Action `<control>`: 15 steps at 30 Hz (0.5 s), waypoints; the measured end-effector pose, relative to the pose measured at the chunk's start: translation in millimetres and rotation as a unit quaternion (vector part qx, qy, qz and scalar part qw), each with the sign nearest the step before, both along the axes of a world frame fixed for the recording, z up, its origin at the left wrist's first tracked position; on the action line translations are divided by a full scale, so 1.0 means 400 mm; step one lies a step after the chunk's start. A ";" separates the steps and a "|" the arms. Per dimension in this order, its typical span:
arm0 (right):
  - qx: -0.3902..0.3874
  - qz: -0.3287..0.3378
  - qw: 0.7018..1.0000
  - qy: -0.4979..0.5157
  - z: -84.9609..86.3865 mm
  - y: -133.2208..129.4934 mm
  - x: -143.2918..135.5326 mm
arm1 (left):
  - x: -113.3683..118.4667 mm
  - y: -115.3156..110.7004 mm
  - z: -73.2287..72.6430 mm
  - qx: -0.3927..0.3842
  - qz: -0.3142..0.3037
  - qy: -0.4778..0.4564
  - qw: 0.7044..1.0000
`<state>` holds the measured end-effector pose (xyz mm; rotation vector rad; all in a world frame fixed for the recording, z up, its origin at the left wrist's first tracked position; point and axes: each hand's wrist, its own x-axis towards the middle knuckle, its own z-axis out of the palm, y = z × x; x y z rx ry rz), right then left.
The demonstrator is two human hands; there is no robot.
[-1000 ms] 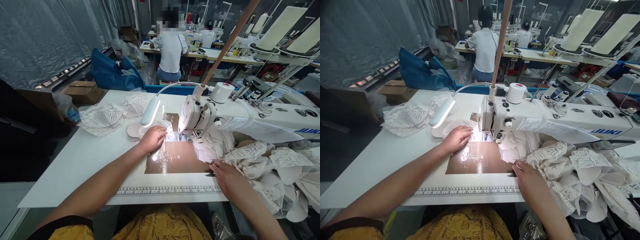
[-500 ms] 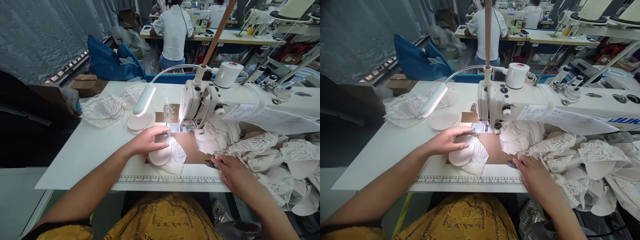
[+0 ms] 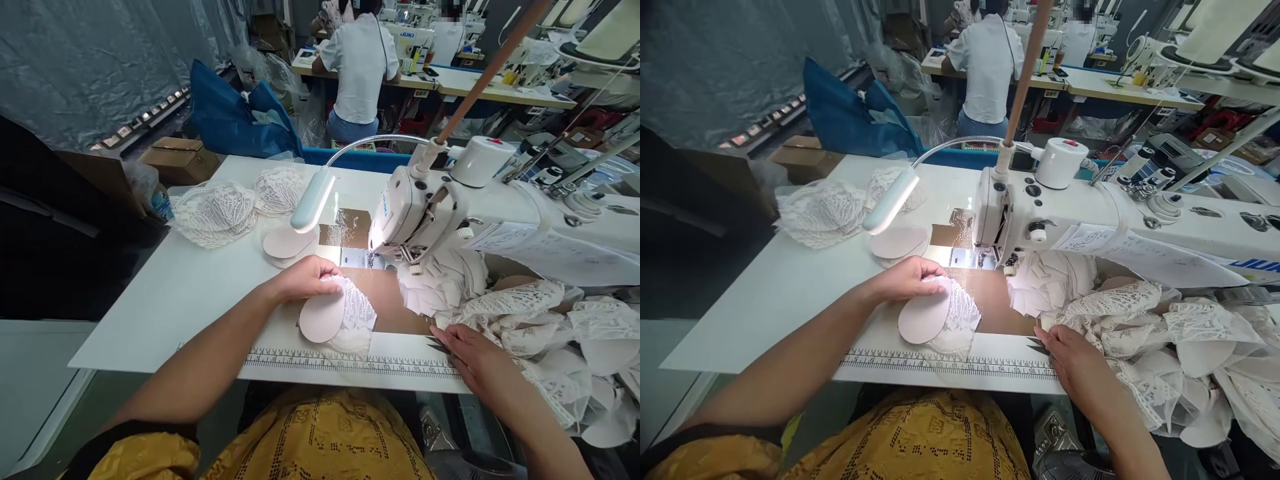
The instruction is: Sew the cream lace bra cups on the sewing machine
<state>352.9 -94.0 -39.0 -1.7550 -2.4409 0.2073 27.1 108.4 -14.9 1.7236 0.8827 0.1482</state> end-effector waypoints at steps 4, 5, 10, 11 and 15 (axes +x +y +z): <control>0.052 -0.031 0.997 0.045 0.018 0.004 -0.021 | -0.010 0.001 -0.007 -0.016 -0.012 0.012 1.000; 0.052 -0.042 0.996 0.063 0.026 0.008 -0.034 | -0.011 0.001 -0.008 -0.015 -0.014 0.003 1.000; -0.039 -0.073 0.974 0.211 0.067 0.074 -0.143 | -0.006 -0.010 -0.013 -0.037 -0.041 -0.061 0.997; -0.060 -0.085 0.966 0.237 0.072 0.096 -0.166 | -0.003 -0.013 -0.015 -0.050 -0.051 -0.071 0.995; -0.142 -0.093 0.924 0.342 0.074 0.189 -0.224 | 0.007 -0.022 -0.027 -0.088 -0.092 -0.117 0.985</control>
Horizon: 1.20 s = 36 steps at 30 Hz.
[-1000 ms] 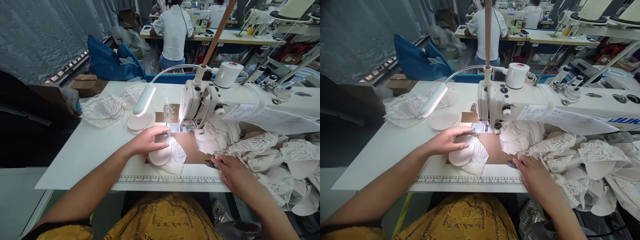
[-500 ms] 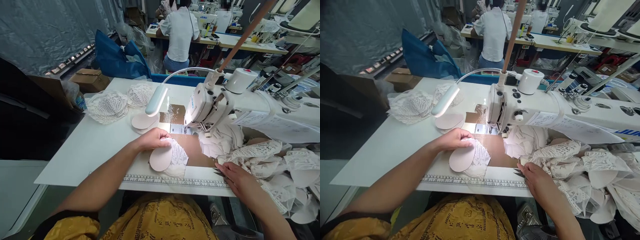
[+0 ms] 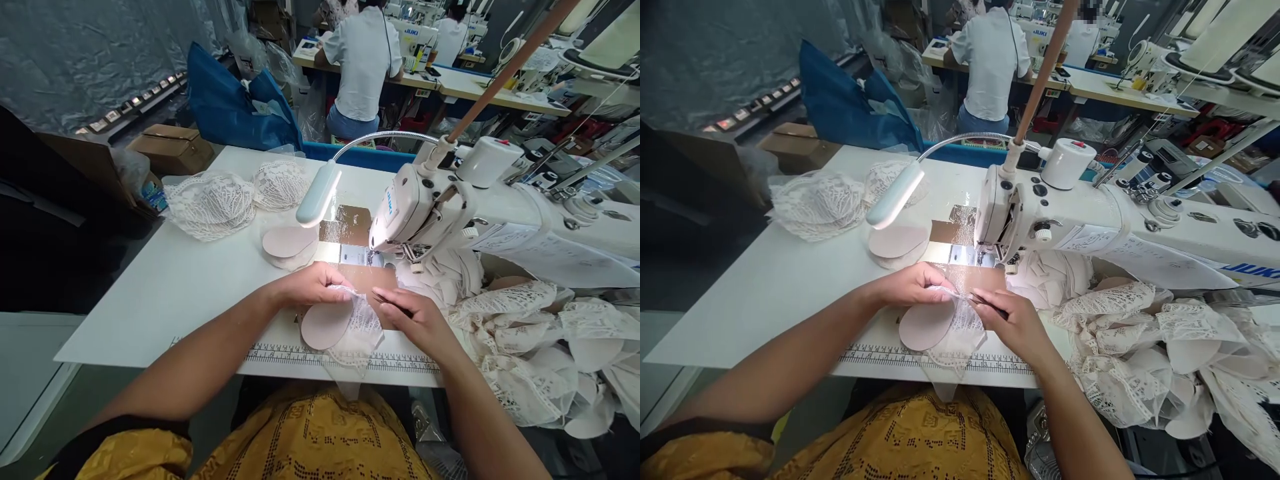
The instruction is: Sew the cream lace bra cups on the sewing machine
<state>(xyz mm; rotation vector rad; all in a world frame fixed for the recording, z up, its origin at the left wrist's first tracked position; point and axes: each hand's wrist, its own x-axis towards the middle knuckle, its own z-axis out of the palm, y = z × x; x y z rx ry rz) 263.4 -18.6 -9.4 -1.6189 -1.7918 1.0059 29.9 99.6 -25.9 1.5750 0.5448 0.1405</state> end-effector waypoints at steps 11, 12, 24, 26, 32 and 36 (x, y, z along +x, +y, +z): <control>-0.064 0.031 0.989 0.127 -0.030 0.065 -0.054 | 0.011 -0.009 -0.004 -0.064 0.007 -0.037 0.997; -0.061 0.033 0.989 0.127 -0.031 0.066 -0.058 | 0.012 -0.009 -0.005 -0.062 0.006 -0.036 0.997; -0.040 -0.043 0.978 0.200 -0.076 0.071 -0.073 | 0.020 -0.014 -0.005 -0.027 0.018 -0.013 0.999; -0.064 -0.030 0.977 0.200 -0.078 0.075 -0.077 | 0.020 -0.009 0.000 -0.002 0.006 -0.020 1.000; -0.067 -0.006 0.994 0.081 -0.053 0.074 -0.059 | -0.033 0.028 0.036 0.083 -0.068 0.088 0.990; -0.056 0.058 0.989 0.122 -0.044 0.064 -0.038 | -0.058 0.033 0.046 0.104 0.006 0.092 0.990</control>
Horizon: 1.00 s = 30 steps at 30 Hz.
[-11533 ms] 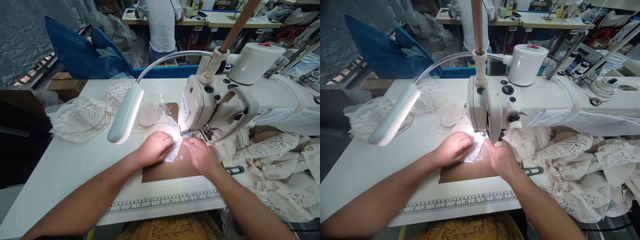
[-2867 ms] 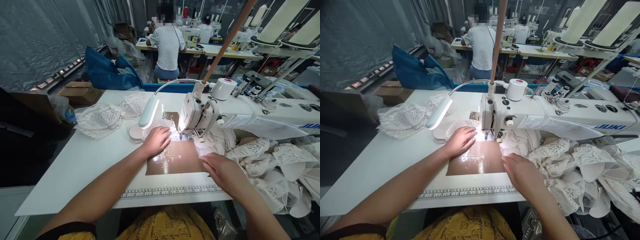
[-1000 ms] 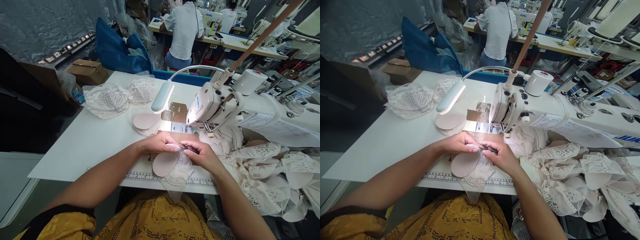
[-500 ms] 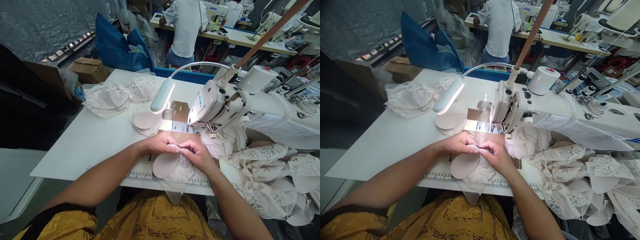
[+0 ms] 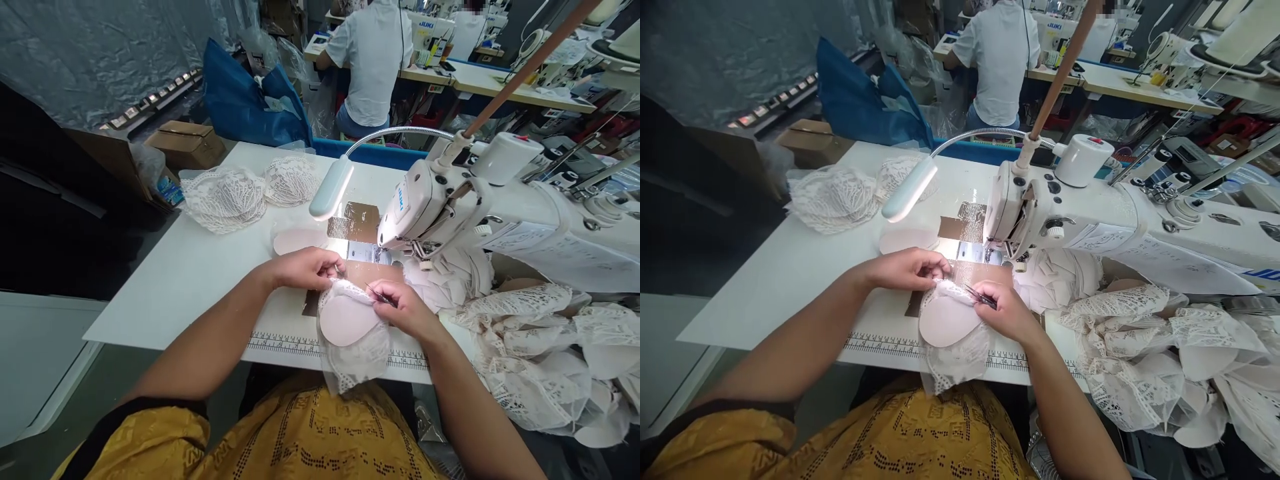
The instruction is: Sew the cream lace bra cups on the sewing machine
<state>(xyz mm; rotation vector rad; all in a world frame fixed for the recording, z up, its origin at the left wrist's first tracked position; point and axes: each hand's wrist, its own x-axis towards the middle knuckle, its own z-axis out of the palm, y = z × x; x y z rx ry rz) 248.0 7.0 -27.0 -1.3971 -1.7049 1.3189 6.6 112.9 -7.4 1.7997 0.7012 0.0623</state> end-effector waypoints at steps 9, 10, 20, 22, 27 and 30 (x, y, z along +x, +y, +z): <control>0.004 -0.040 0.999 -0.036 -0.019 0.019 -0.045 | 0.036 -0.050 0.024 0.122 0.022 -0.070 0.990; 0.022 -0.037 0.998 -0.048 -0.021 0.018 -0.046 | 0.030 -0.054 0.035 0.142 0.039 -0.068 0.987; 0.035 -0.030 0.998 0.048 -0.009 -0.006 -0.042 | 0.026 -0.109 0.001 -0.212 0.065 -0.056 0.973; 0.037 -0.042 0.996 0.063 -0.013 -0.008 -0.042 | 0.055 -0.126 -0.024 -0.243 0.139 -0.090 0.956; -0.001 -0.080 0.991 0.109 -0.014 -0.010 -0.015 | 0.083 -0.140 -0.037 -0.246 0.206 -0.135 0.937; 0.000 -0.070 0.994 0.079 -0.003 -0.008 0.006 | 0.080 -0.138 -0.035 -0.246 0.197 -0.153 0.937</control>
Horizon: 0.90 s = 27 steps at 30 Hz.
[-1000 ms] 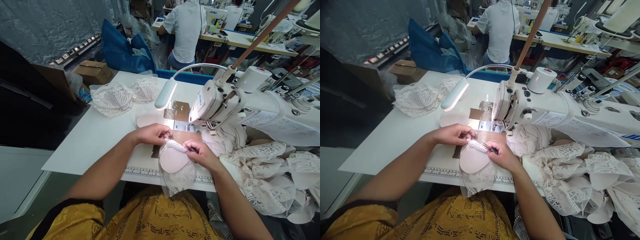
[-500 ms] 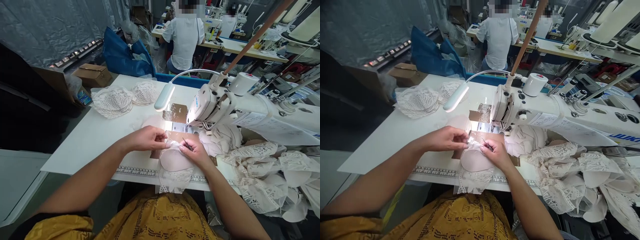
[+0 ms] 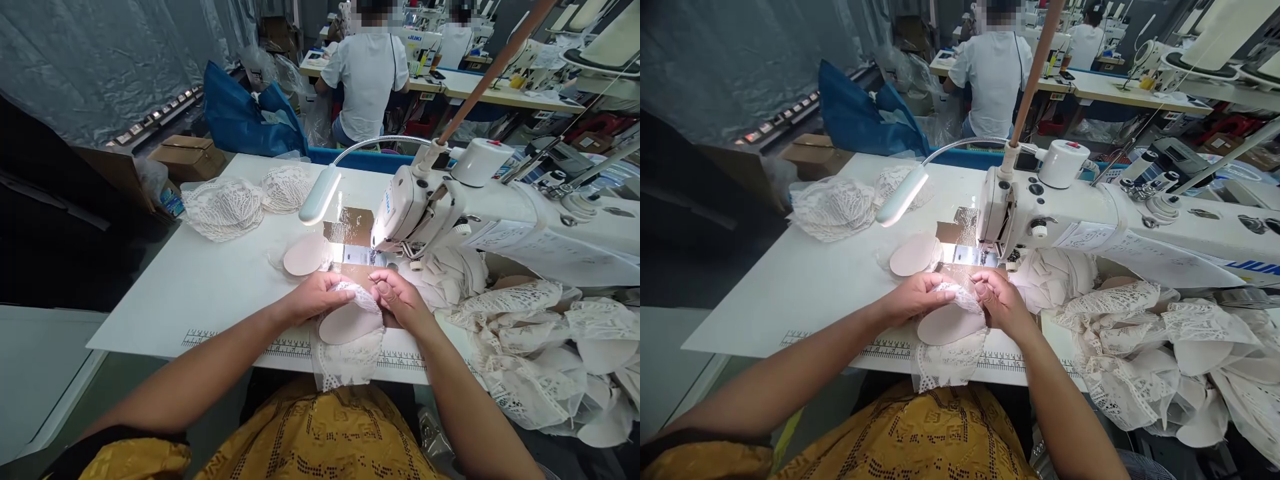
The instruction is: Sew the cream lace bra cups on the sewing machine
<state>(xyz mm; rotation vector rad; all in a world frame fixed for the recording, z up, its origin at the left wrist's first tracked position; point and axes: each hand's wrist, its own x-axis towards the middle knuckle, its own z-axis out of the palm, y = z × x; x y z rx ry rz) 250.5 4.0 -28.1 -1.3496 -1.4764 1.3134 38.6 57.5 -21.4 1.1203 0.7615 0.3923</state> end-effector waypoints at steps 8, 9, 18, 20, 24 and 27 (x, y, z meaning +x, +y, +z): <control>-0.015 0.044 0.999 -0.025 0.000 0.003 0.020 | 0.000 -0.003 -0.011 0.063 -0.028 -0.012 0.998; -0.017 0.050 0.998 -0.026 -0.004 0.003 0.021 | 0.001 -0.004 -0.013 0.066 -0.031 -0.011 0.997; 0.018 0.071 0.996 -0.058 0.008 0.006 -0.005 | 0.004 -0.008 -0.019 0.095 -0.029 0.017 0.995; 0.030 0.071 0.995 -0.062 0.011 0.005 -0.012 | 0.004 -0.007 -0.020 0.081 -0.027 0.012 0.996; 0.055 0.061 0.995 -0.065 0.008 0.005 -0.025 | 0.006 -0.005 -0.025 0.066 -0.037 0.010 0.997; 0.054 0.041 0.996 -0.065 -0.001 0.005 -0.029 | 0.009 -0.005 -0.026 0.089 -0.044 0.013 0.995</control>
